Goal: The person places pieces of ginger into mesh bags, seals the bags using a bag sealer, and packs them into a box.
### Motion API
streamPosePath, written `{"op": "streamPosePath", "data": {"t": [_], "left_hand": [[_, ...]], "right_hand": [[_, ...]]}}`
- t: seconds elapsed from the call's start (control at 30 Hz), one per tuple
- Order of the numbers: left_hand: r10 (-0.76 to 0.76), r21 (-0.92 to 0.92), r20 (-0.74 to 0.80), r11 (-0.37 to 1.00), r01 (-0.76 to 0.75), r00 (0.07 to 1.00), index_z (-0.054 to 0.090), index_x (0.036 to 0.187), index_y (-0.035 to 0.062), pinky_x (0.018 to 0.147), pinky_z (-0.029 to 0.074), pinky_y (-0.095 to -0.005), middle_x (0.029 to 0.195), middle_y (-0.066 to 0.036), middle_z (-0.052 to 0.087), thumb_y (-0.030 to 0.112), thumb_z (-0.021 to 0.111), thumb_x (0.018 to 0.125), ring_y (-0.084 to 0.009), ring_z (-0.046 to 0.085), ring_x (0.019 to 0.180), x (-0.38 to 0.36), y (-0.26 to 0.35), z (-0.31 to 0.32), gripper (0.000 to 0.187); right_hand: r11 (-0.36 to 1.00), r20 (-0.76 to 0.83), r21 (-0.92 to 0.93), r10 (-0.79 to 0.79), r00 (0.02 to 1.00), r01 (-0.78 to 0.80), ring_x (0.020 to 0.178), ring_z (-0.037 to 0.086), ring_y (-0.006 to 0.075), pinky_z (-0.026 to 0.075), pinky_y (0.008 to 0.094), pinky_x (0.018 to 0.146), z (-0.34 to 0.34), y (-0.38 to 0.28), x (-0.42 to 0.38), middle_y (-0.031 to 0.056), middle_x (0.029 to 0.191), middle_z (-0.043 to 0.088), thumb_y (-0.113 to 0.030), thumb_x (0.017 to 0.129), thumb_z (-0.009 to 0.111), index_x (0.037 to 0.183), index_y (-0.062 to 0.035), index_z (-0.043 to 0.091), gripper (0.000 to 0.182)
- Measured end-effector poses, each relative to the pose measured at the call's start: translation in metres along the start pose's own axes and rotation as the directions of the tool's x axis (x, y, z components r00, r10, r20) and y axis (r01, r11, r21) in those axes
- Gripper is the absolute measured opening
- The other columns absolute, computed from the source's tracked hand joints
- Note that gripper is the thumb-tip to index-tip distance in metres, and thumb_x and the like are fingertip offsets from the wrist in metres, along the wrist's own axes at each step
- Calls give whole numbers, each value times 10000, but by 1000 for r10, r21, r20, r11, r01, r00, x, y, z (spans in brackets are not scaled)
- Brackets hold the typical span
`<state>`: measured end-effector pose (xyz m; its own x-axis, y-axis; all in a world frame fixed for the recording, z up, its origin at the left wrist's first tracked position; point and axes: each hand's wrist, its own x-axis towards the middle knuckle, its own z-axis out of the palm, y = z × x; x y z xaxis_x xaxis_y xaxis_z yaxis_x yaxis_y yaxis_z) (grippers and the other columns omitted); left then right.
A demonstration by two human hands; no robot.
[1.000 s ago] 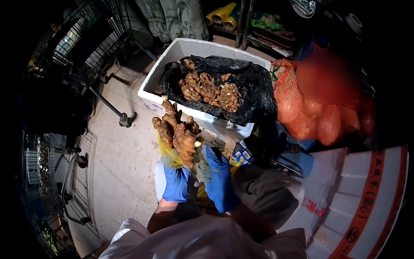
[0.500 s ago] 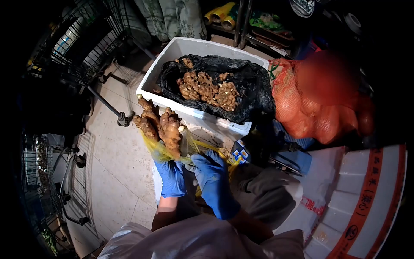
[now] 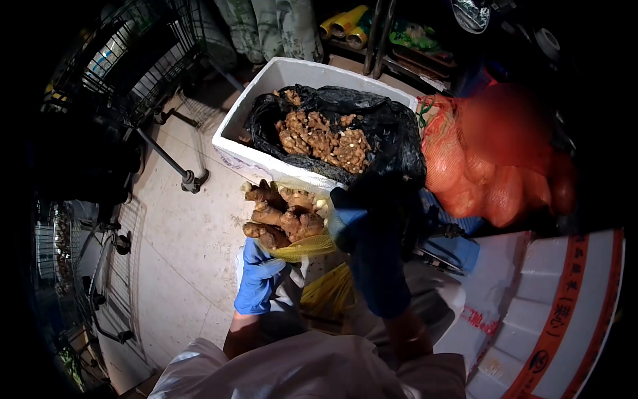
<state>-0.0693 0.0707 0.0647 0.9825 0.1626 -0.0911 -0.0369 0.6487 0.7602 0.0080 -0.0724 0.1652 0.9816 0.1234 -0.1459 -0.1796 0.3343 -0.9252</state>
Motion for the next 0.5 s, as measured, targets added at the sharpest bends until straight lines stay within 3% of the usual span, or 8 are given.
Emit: {"op": "streamPosePath", "data": {"t": [0.03,0.13,0.17,0.2,0.23,0.33,0.43,0.5], "left_hand": [[-9,-164,66,986,20,998,230,1240,35,867,375,-278,1177,-88,377,19,559,672,-196,404,1064,0,7,3,656],[14,-11,-9,1000,-14,1000,263,1224,32,890,351,-288,1171,-95,383,157,519,755,-202,404,1066,0,7,6,549],[13,-180,-43,983,-20,999,279,1213,33,892,348,-291,1162,-96,393,209,490,782,-196,404,1067,7,-2,6,511],[5,-344,-77,939,-31,997,294,1202,33,893,344,-294,1153,-96,403,262,461,809,-190,403,1068,12,-6,6,484],[4,-344,-78,939,-31,997,294,1202,33,893,344,-294,1153,-96,403,262,461,809,-190,403,1068,14,-4,9,484],[-171,-124,-185,981,150,968,378,1128,43,877,352,-280,1095,-79,447,273,436,831,-165,439,1015,16,1,19,381],[-154,-150,-153,980,131,976,427,1078,58,852,372,-262,1046,-61,477,273,434,833,-139,477,949,22,-40,-7,326],[-168,-175,-188,975,135,968,431,1073,64,811,402,-253,1022,-58,491,273,439,831,-124,493,918,23,-48,-6,320]], "right_hand": [[998,-67,-65,22,997,-27,513,433,20,347,168,430,1,-2,2,-29,671,481,-93,737,537,791,-89,489,73],[983,-90,-116,-151,984,140,540,447,58,379,192,514,-11,29,17,-9,680,495,-60,741,520,802,-58,511,62],[984,-88,-116,-148,985,138,540,447,58,379,192,514,-12,34,23,-9,680,495,-60,741,520,802,-58,511,62],[919,39,-318,-232,972,233,573,461,73,384,205,554,-14,37,29,7,681,509,-51,744,515,801,-35,517,59],[803,180,-490,-287,941,338,605,475,89,390,217,593,-16,41,32,23,681,524,-42,747,509,800,-12,523,62],[708,296,-590,-258,920,388,655,486,87,393,223,611,-24,63,38,62,693,554,-51,751,511,793,24,530,88],[820,200,-492,-222,954,294,669,488,79,399,221,620,-22,78,38,74,704,569,-40,746,509,818,29,542,105],[826,229,-497,-171,958,266,737,523,104,400,219,677,-22,72,38,75,813,572,-37,766,477,843,36,558,134]]}}
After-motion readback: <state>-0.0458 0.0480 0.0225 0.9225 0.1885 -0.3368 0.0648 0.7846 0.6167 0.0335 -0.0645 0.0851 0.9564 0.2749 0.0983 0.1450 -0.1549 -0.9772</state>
